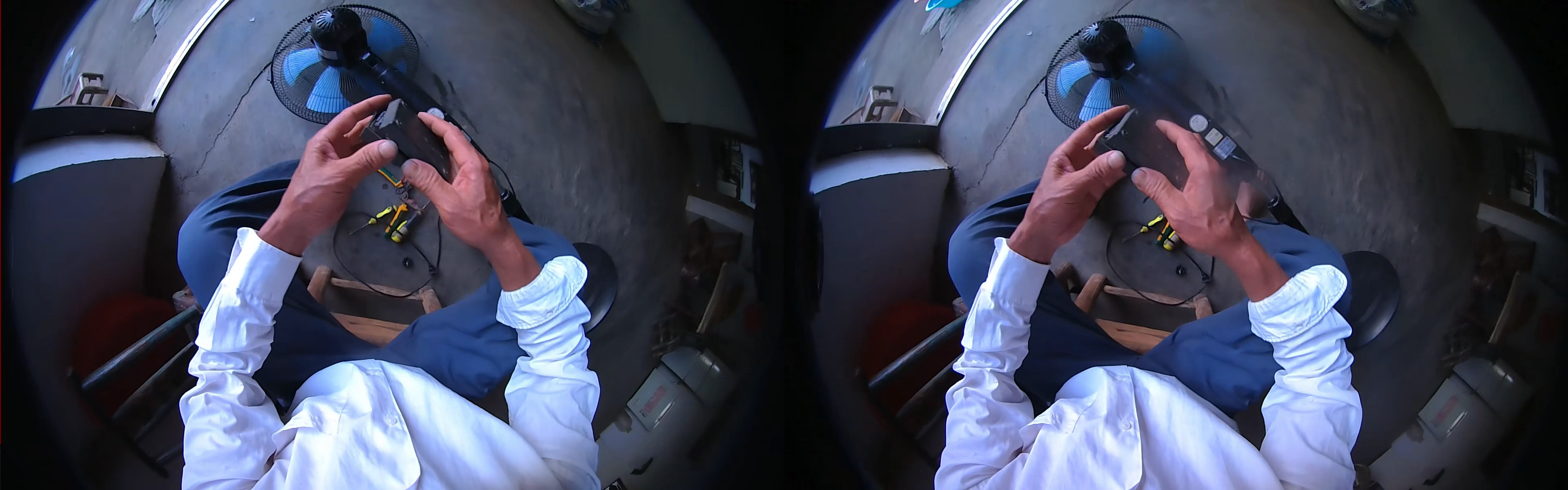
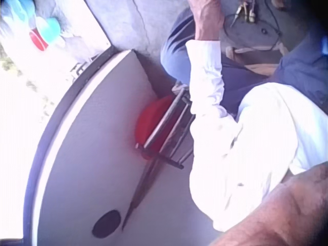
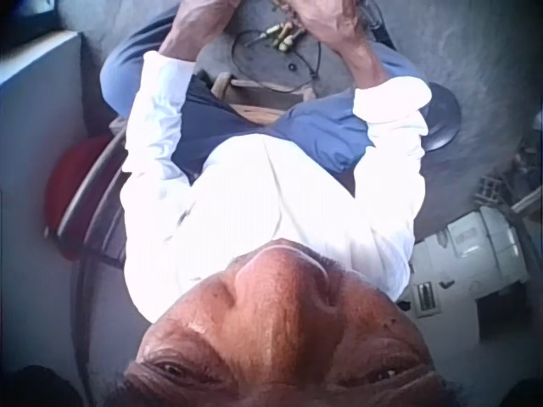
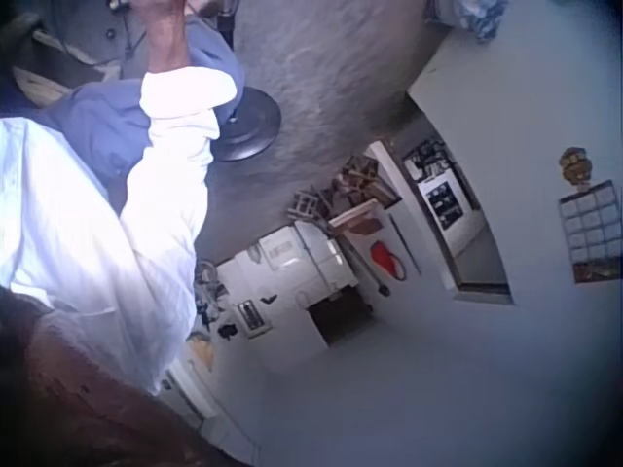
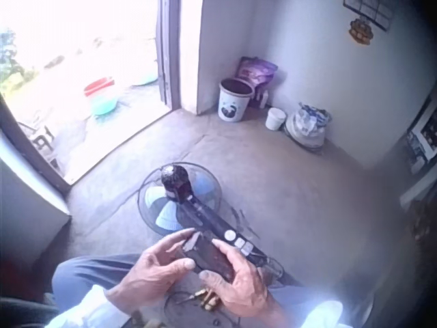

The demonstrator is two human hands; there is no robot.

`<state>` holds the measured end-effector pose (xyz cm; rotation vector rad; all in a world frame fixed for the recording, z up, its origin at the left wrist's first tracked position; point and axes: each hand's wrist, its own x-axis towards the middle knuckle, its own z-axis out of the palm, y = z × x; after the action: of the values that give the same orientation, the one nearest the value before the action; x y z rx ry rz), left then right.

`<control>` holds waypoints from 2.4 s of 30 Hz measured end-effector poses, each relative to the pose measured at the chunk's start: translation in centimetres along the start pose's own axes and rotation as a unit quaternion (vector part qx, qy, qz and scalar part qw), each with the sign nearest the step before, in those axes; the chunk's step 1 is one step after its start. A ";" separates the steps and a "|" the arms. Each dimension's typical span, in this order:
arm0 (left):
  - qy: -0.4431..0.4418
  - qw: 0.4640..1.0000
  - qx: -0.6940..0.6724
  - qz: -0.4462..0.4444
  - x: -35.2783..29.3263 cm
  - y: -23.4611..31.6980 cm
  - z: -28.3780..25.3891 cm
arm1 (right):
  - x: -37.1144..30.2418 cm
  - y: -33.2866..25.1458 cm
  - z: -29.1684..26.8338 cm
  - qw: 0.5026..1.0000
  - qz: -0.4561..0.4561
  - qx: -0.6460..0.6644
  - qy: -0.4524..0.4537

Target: Disassembling and inspecting the control panel and circuit of an electric fan.

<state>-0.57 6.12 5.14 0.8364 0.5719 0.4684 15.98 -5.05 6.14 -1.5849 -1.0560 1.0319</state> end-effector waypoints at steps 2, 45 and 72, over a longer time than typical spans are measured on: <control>-0.005 1.000 -0.003 0.019 0.2 -0.4 -0.3 | 0.1 -0.4 0.1 1.000 -0.018 0.019 0.009; -0.014 0.997 -0.066 0.038 0.7 -0.5 -0.8 | 0.1 -1.6 -1.3 0.959 0.062 0.276 -0.024; 0.024 0.989 -0.147 -0.008 -0.1 -1.6 0.6 | 0.2 -1.4 -0.1 0.992 -0.030 0.049 0.112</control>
<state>-0.02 4.79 4.16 0.5409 0.5374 0.5450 15.91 -4.60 7.46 -1.5405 -0.8818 0.8321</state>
